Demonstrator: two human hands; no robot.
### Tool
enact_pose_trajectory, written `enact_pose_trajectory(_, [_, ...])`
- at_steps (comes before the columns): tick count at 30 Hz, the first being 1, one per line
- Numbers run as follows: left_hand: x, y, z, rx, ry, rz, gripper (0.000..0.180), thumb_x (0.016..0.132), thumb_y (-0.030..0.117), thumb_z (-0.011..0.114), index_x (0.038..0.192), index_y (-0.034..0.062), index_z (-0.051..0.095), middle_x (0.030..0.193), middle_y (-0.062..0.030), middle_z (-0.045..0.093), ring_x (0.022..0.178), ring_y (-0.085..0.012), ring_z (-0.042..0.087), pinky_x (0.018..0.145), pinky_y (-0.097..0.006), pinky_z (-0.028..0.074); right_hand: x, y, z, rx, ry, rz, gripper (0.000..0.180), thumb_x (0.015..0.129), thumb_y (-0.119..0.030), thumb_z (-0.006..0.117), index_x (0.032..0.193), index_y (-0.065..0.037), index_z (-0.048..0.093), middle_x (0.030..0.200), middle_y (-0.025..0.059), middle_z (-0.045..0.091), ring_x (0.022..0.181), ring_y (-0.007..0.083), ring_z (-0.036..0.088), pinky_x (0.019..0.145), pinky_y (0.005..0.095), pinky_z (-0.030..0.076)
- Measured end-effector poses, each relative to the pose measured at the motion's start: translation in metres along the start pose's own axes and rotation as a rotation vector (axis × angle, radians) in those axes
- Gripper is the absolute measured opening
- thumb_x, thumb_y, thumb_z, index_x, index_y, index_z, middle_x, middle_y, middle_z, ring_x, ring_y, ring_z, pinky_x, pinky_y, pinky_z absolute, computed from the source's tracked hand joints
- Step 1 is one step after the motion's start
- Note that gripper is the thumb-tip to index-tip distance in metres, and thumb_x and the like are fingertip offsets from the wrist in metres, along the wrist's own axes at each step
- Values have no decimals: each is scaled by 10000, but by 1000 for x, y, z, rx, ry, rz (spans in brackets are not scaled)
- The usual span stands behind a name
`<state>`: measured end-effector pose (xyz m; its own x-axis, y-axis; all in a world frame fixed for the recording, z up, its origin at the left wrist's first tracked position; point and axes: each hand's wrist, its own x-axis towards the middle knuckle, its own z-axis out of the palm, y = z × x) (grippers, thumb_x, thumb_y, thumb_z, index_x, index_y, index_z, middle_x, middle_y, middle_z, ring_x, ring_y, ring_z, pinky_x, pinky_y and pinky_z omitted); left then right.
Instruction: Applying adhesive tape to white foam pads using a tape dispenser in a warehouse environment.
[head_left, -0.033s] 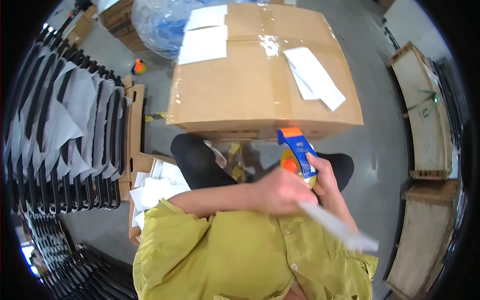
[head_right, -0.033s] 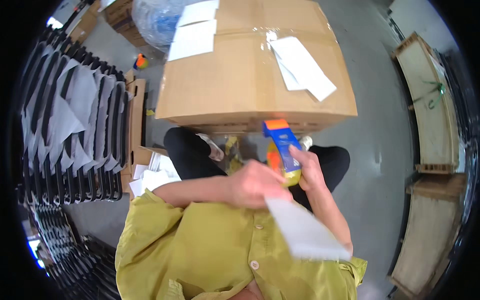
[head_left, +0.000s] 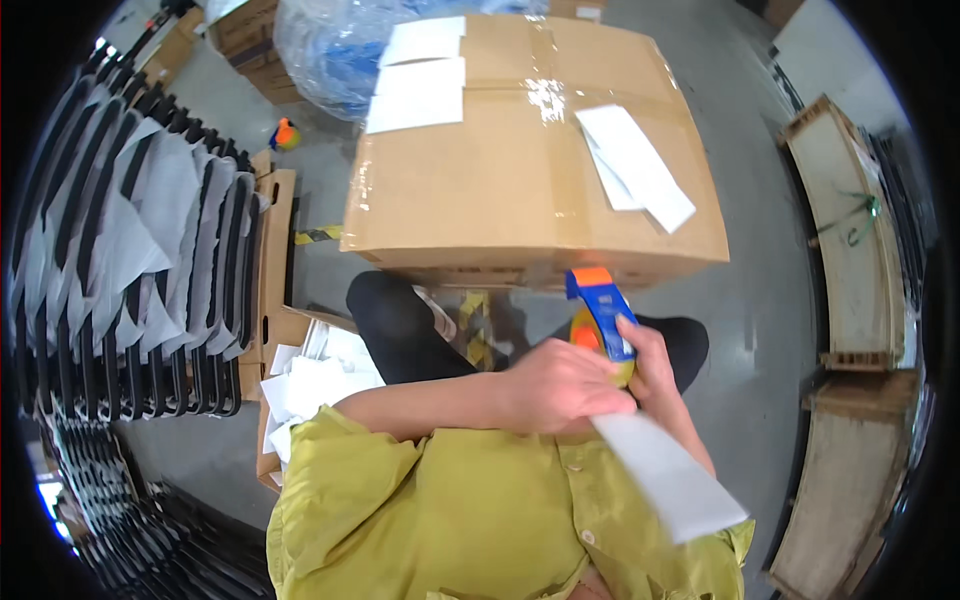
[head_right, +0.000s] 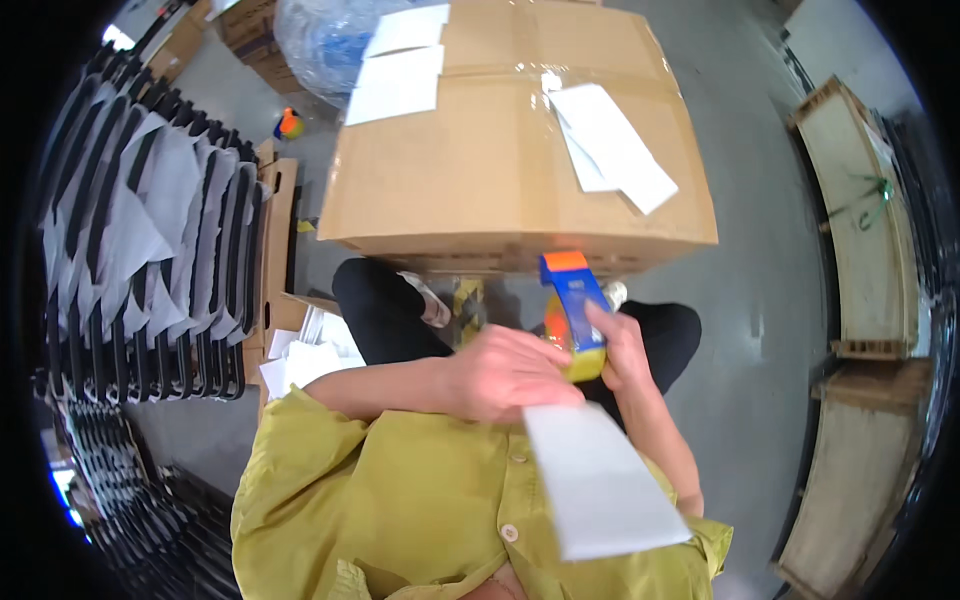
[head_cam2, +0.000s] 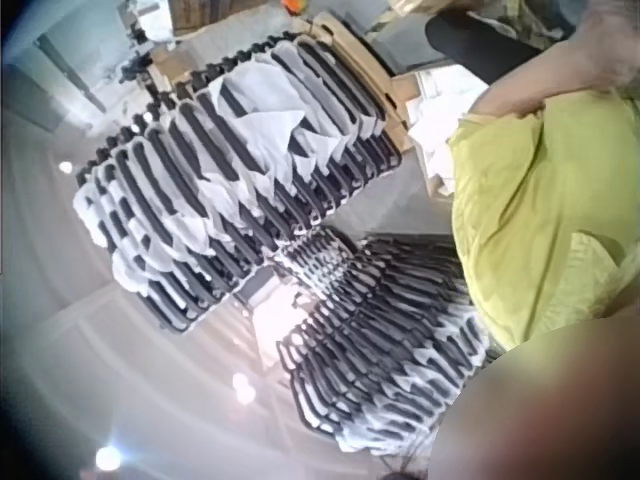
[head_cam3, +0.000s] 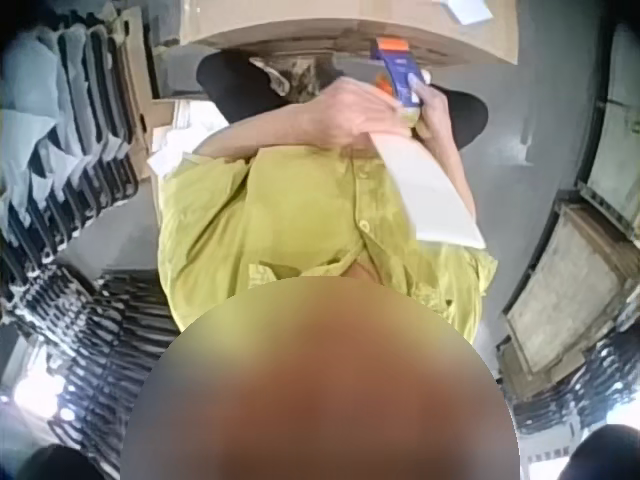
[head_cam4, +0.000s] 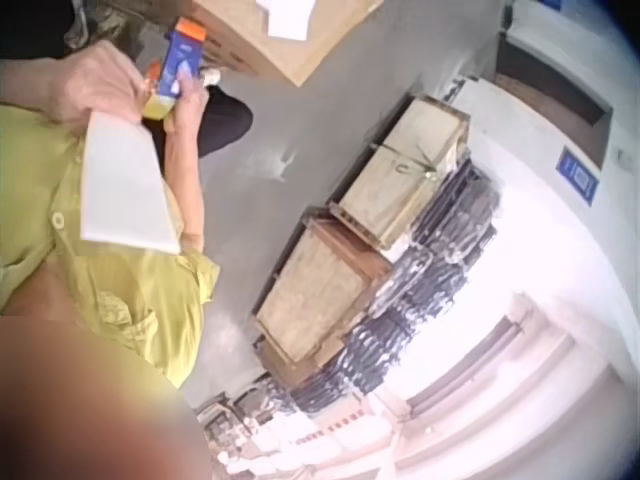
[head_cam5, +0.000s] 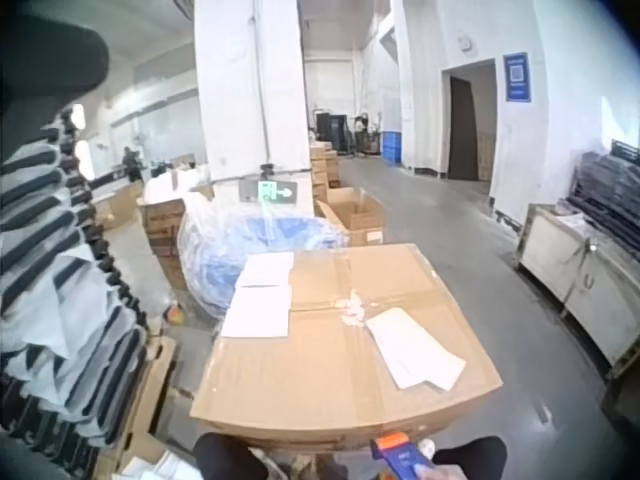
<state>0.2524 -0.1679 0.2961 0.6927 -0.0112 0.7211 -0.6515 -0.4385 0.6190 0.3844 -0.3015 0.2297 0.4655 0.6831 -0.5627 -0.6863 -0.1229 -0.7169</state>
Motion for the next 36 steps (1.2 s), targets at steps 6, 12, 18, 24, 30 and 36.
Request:
enact_pose_trajectory(6, [-27, -18, -156, 1239, 167, -534, 333, 781, 217, 560, 1088, 90, 541, 908, -88, 597, 840, -283, 568, 758, -369, 469, -26, 14, -44, -112, 14, -26, 370, 803, -235, 599, 948, 103, 557, 882, 156, 623, 752, 197, 619, 708, 294, 492])
enact_pose_trajectory(12, [-79, -84, -213, 1485, -189, -723, 473, 848, 424, 453, 1199, 106, 454, 1176, -140, 471, 1135, -276, 412, 999, -435, 262, -21, 21, -44, -145, -15, -3, 400, 801, -225, 608, 1020, 103, 543, 949, 156, 616, 824, 199, 618, 753, 309, 491])
enact_pose_trajectory(18, [-84, -114, -222, 1356, -116, -840, 470, 834, 422, 477, 1189, 114, 478, 1190, -143, 461, 1150, -277, 399, 989, -472, 255, -26, 17, -35, -159, 35, -21, 366, 799, -209, 610, 967, 112, 554, 874, 156, 630, 732, 185, 622, 689, 286, 495])
enact_pose_trajectory(24, [-81, -129, -229, 1238, 34, -891, 443, 787, 410, 558, 1131, 131, 549, 1241, -122, 420, 1189, -281, 349, 976, -503, 247, -27, 18, -33, -165, 50, -1, 373, 803, -222, 611, 961, 111, 556, 873, 151, 630, 729, 177, 621, 692, 280, 493])
enact_pose_trajectory(30, [-75, -126, -232, 1374, 34, -915, 427, 725, 442, 620, 1095, 231, 596, 1383, -102, 236, 1279, -326, 165, 959, -608, 171, -26, 22, -34, -187, 43, 2, 378, 800, -223, 615, 970, 109, 556, 870, 147, 630, 730, 173, 619, 696, 281, 494])
enact_pose_trajectory(36, [-59, -116, -222, 1394, 67, -792, 415, 740, 360, 631, 1098, 157, 578, 1357, -114, 283, 1262, -330, 215, 981, -575, 176, -31, 22, -30, -166, 41, -19, 372, 800, -239, 606, 963, 92, 563, 831, 142, 629, 680, 170, 613, 640, 268, 493])
